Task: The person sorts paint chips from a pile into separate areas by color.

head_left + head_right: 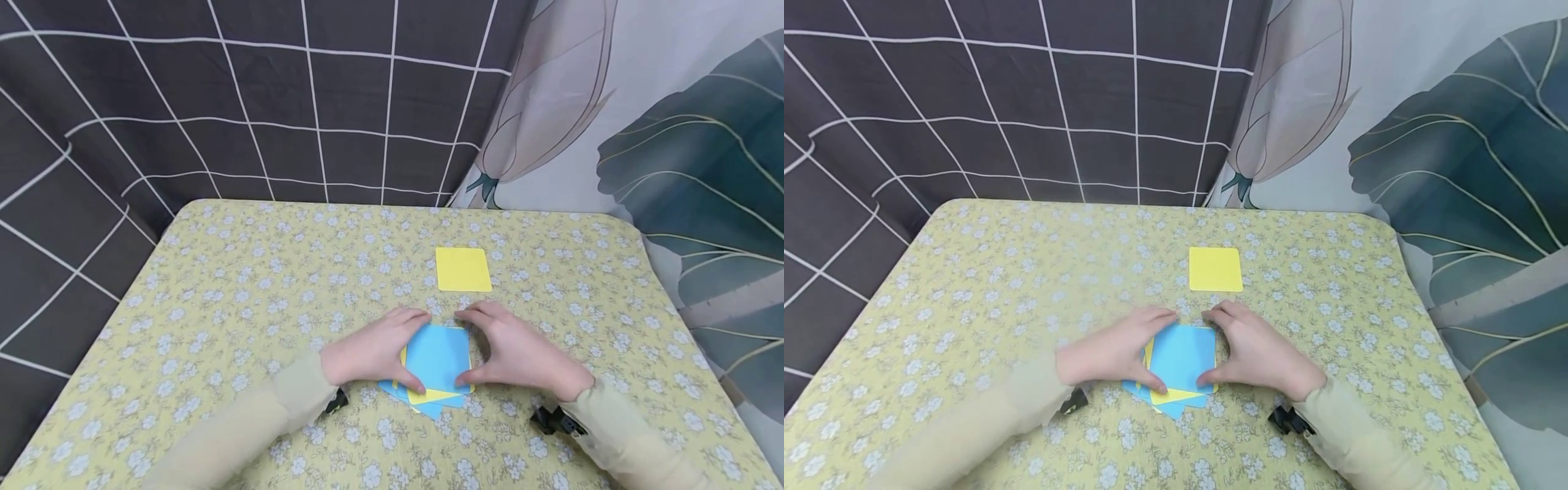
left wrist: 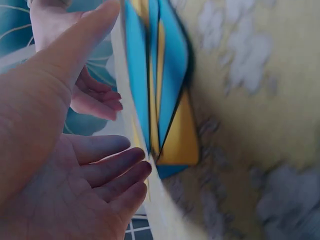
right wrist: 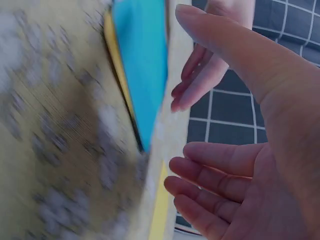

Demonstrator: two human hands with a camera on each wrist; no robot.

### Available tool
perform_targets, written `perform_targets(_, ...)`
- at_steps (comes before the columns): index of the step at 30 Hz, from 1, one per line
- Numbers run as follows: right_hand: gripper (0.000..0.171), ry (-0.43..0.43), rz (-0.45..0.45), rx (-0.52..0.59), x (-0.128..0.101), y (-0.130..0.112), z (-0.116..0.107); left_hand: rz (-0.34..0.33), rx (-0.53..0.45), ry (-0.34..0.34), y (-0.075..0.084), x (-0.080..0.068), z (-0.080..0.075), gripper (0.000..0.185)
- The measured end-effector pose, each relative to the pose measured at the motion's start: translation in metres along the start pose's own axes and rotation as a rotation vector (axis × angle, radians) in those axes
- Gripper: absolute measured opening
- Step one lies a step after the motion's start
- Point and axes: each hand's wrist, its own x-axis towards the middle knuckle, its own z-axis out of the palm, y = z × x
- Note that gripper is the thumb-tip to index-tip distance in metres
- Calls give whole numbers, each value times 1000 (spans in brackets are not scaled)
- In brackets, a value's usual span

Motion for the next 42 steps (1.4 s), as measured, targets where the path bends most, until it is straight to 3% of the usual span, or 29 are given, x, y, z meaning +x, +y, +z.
perform_targets(9,108,-42,27,24,-7,-1,16,18,12,17,-1,-2,9,106)
perform_targets(19,113,-6,-2,-20,-6,1,19,26,-6,48,-2,-5,8,106)
perform_targets(25,107,18,-13,-20,3,-1,14,14,10,95,-8,-8,2,110)
perform_targets(32,107,57,-45,-1,42,1,10,-58,7,146,-29,-10,-18,114)
perform_targets(37,107,77,-66,13,85,2,7,-113,-27,191,-58,-9,-44,113)
perform_targets(42,106,66,-74,3,129,0,1,-162,-37,193,-88,-2,-71,110)
